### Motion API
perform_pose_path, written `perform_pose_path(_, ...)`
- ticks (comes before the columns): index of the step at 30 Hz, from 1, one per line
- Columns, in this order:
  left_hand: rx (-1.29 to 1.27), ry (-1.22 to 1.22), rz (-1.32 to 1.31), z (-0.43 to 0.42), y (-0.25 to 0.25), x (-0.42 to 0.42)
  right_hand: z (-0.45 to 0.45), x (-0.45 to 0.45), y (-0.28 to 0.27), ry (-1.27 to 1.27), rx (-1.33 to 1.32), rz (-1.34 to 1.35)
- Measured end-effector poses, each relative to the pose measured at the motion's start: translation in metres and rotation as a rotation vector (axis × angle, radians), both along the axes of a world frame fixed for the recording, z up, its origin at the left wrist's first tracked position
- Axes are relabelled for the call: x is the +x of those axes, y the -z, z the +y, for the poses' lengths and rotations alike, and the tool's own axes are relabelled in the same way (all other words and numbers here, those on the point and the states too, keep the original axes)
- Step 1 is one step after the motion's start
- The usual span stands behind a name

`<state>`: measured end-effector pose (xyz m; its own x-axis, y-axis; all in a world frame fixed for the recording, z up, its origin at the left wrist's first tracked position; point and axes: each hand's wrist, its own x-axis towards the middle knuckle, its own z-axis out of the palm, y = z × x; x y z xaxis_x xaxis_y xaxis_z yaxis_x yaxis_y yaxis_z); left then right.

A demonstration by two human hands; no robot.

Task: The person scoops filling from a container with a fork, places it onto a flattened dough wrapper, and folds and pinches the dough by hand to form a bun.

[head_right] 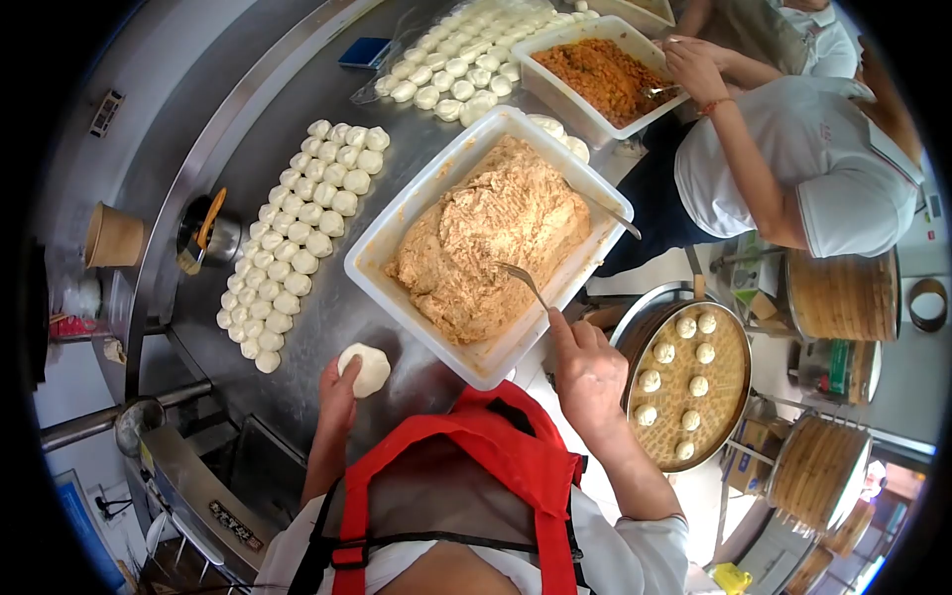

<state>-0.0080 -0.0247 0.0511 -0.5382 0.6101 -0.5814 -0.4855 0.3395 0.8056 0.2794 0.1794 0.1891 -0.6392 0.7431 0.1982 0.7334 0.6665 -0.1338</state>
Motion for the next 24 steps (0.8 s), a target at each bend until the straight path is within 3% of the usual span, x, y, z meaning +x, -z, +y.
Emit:
perform_pose_path(11,0.136,0.159,-0.034,0.045,-0.069,0.014,0.0,-0.005,0.004,0.03,0.011,-0.034)
perform_pose_path(15,0.165,0.205,-0.041,0.057,-0.068,0.017,-0.009,-0.006,0.007,0.028,-0.048,-0.011)
perform_pose_path(24,0.243,0.274,0.11,0.121,-0.068,0.013,-0.005,-0.008,0.026,0.211,-0.449,0.304)
